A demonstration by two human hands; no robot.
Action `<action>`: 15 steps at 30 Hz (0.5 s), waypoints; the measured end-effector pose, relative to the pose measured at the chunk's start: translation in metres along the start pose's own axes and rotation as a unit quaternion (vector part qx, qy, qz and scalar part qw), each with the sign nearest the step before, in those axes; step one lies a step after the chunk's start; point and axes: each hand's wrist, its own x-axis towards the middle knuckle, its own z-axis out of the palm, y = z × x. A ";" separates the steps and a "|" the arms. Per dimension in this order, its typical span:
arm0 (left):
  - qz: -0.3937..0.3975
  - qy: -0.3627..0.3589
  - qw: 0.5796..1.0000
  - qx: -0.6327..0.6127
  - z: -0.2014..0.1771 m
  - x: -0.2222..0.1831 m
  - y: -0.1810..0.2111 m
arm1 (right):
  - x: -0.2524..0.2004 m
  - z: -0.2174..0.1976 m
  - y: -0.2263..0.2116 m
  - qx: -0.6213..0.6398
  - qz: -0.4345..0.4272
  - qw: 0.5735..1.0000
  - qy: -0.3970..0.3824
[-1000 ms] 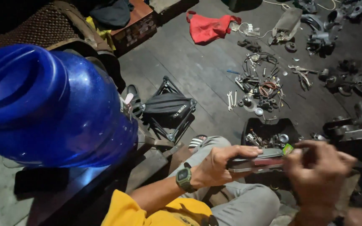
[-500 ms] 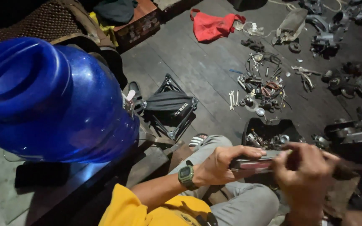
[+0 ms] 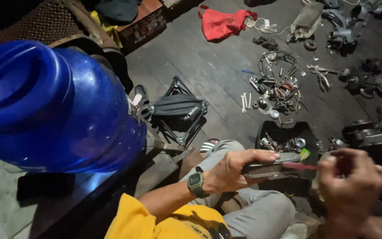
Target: Sanding a metal component with sandpaper to smooth its surface in a workshop.
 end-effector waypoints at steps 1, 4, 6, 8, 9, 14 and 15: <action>0.003 -0.001 1.000 -0.001 0.001 0.001 0.001 | 0.001 -0.002 -0.017 -0.002 0.000 1.000 0.002; -0.022 -0.012 1.000 -0.006 0.004 -0.001 0.003 | 0.000 -0.010 -0.044 0.048 -0.058 0.997 -0.006; -0.002 -0.012 1.000 0.000 0.006 -0.003 0.003 | -0.003 -0.016 -0.027 0.023 -0.035 0.999 0.023; 0.003 0.000 1.000 0.001 0.002 0.001 0.002 | -0.001 -0.016 -0.015 0.016 -0.025 0.999 0.023; 0.013 0.015 1.000 0.011 0.003 0.002 0.000 | -0.005 -0.018 -0.007 0.013 -0.022 0.999 0.030; 0.009 -0.022 1.000 -0.020 0.013 0.006 0.004 | -0.002 -0.031 -0.037 0.035 -0.031 0.998 0.035; 0.012 -0.022 0.999 -0.021 0.012 0.006 0.004 | -0.004 -0.033 -0.029 0.041 -0.019 0.998 0.033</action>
